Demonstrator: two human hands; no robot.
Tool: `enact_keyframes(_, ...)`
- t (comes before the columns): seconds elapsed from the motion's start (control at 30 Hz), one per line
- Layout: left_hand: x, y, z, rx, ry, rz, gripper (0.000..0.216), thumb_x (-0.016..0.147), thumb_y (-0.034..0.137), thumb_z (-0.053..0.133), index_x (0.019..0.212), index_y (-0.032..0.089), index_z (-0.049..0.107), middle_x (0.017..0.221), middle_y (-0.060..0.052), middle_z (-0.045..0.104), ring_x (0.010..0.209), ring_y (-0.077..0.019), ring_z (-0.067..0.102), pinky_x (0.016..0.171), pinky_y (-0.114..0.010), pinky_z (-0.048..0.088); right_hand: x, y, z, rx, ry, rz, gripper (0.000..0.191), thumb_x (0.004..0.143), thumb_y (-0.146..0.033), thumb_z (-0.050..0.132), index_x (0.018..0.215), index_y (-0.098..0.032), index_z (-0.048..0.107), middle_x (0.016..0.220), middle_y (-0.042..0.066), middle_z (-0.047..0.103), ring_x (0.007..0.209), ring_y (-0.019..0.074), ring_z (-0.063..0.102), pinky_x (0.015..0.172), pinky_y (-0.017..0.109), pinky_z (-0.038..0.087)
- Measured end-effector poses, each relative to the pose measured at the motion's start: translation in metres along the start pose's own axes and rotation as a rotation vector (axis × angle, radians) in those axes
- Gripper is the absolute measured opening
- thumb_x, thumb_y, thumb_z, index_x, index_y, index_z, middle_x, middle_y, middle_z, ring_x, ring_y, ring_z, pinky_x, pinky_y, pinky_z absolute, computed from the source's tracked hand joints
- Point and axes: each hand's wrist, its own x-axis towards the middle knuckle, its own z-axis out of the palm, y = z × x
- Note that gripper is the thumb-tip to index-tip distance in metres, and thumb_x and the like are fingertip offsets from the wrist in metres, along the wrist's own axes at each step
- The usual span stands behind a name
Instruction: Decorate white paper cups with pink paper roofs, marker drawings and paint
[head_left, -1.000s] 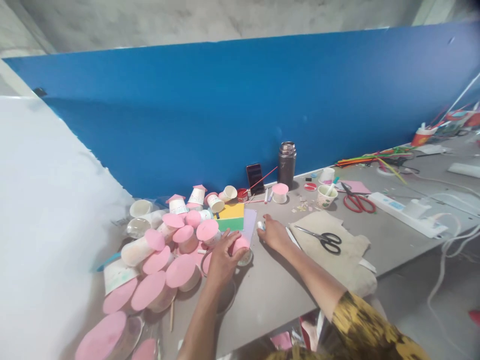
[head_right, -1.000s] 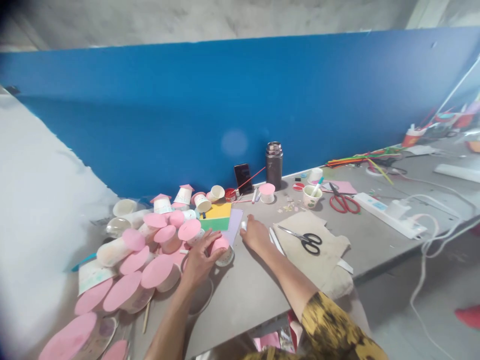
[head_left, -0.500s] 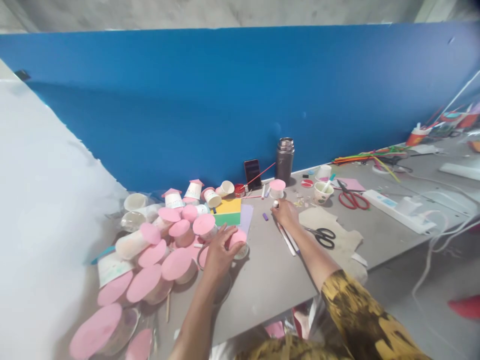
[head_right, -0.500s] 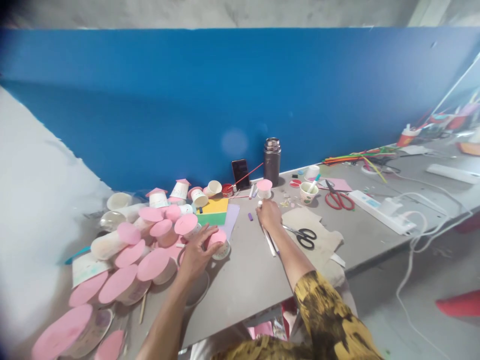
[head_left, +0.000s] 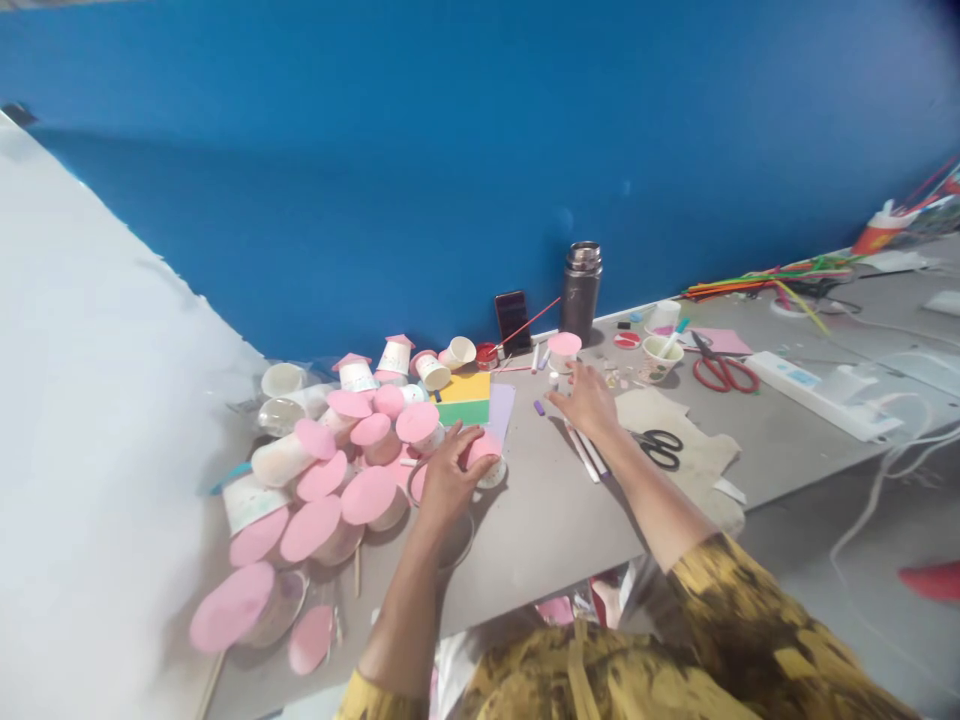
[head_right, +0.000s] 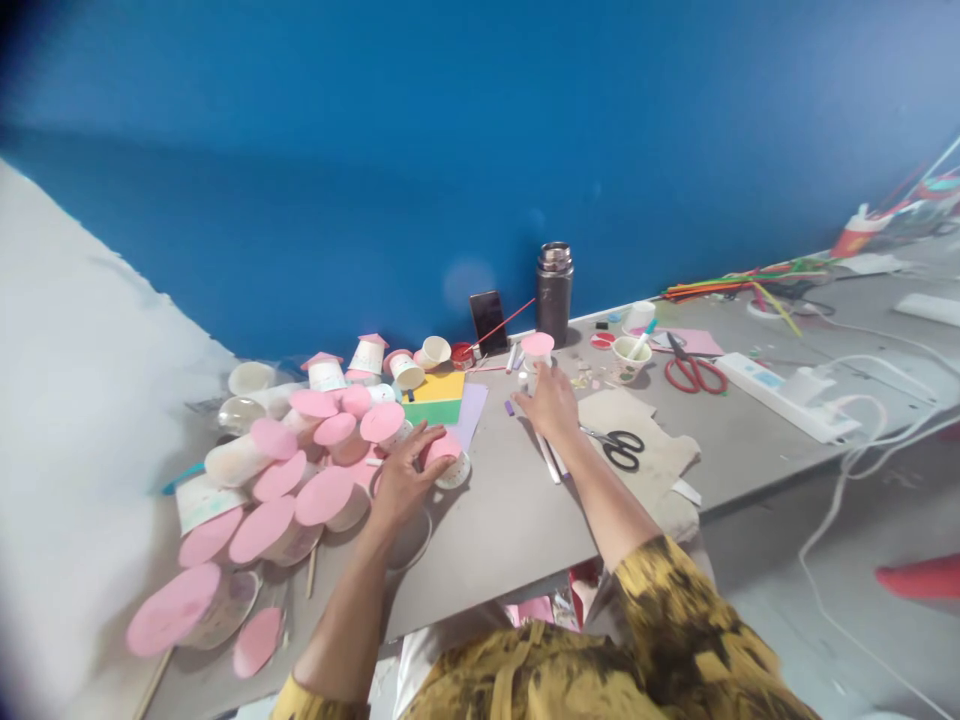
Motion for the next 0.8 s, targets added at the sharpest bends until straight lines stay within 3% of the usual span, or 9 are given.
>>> enact_keyframes(0.1,0.0,0.001,0.001,0.007,-0.006,-0.013,0.036,0.085,0.033,0.072,0.119,0.023,0.075,0.139,-0.011,0.071,0.152,-0.0304,0.045,0.125,-0.049,0.036,-0.03,-0.011,-0.008,0.134,-0.067,-0.1,0.028,0.092,-0.027,0.06,0.115,-0.019,0.074,0.101,0.008,0.077,0.097,0.0233,0.069,0.088,0.033,0.051)
enact_keyframes(0.17,0.001,0.001,0.001,0.016,-0.001,-0.013,0.036,0.084,0.033,0.073,0.118,0.023,0.075,0.138,-0.011,0.072,0.151,-0.0302,0.046,0.125,-0.049,0.036,-0.048,-0.023,-0.006,0.224,-0.139,-0.186,0.02,0.091,-0.025,0.06,0.099,-0.02,0.078,0.089,0.004,0.077,0.081,0.0192,0.069,0.078,0.028,0.052)
enact_keyframes(0.3,0.002,0.0,0.0,0.027,0.009,0.005,0.037,0.082,0.033,0.074,0.118,0.024,0.075,0.137,-0.01,0.072,0.149,-0.0309,0.049,0.124,-0.05,0.037,-0.066,-0.049,0.013,0.333,-0.188,-0.327,0.011,0.088,-0.021,0.069,0.088,-0.022,0.08,0.088,0.002,0.076,0.08,0.0168,0.068,0.077,0.027,0.051)
enact_keyframes(0.53,0.001,-0.003,0.002,0.012,0.015,0.025,0.039,0.083,0.033,0.074,0.12,0.024,0.077,0.139,-0.01,0.072,0.148,-0.0312,0.049,0.124,-0.051,0.036,-0.072,-0.062,0.043,0.373,-0.178,-0.381,0.008,0.089,-0.02,0.076,0.089,-0.025,0.082,0.086,0.002,0.073,0.087,0.0188,0.067,0.083,0.03,0.05)
enact_keyframes(0.8,0.0,-0.002,-0.001,0.015,0.006,-0.031,0.048,0.082,0.032,0.075,0.13,0.024,0.072,0.145,-0.01,0.068,0.153,-0.0304,0.044,0.126,-0.049,0.033,-0.08,-0.052,0.051,0.333,-0.159,-0.386,0.016,0.094,-0.028,0.073,0.107,-0.025,0.082,0.092,0.005,0.073,0.089,0.0203,0.067,0.087,0.031,0.052)
